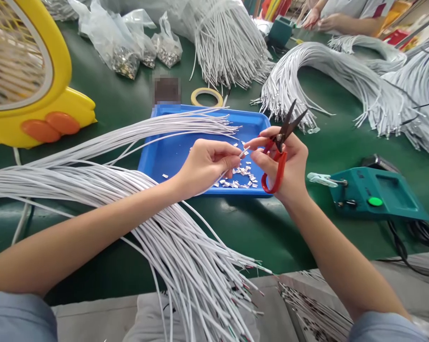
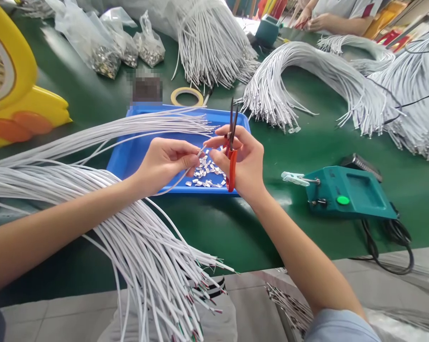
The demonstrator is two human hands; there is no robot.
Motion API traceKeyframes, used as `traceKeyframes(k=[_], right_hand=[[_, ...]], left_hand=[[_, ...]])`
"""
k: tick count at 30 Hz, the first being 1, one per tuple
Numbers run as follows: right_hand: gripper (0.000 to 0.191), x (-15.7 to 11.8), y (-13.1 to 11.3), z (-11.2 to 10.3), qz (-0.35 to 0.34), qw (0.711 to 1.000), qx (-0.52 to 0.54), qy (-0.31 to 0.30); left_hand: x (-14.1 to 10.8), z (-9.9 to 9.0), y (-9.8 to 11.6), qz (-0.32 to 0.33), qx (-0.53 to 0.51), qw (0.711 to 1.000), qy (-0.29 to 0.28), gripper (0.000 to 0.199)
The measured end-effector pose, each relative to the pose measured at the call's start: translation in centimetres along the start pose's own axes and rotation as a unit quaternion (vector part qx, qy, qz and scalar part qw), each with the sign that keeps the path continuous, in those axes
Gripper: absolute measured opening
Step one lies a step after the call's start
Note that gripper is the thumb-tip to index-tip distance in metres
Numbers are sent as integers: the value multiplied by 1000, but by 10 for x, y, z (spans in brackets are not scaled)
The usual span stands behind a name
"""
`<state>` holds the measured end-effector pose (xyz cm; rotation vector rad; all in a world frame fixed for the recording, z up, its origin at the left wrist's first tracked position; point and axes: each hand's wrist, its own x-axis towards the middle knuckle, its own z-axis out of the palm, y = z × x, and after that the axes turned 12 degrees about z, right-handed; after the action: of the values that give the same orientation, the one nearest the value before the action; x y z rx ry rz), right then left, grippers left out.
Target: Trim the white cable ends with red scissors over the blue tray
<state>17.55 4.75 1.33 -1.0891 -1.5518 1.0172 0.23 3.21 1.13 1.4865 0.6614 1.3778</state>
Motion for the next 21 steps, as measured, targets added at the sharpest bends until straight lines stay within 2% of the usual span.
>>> traceKeyframes(k=[2, 6, 10, 14, 21], right_hand=[[25, -1, 2, 2, -17, 1000, 3, -7], [26, -2, 1, 3, -40, 999, 0, -10], [30, -4, -3, 2, 2, 1000, -28, -10], [30, -7, -7, 3, 41, 998, -54, 6], [26, -9, -14, 6, 51, 998, -30, 16]], left_hand=[[0, -1, 0, 1, -8, 999, -33, 11], [-1, -1, 0, 2, -18, 999, -52, 14], [-2, -1, -1, -6, -23, 998, -61, 15], [-3, 0, -3, -11, 0, 999, -51, 13], [-2, 2, -1, -10, 21, 1000, -15, 4]])
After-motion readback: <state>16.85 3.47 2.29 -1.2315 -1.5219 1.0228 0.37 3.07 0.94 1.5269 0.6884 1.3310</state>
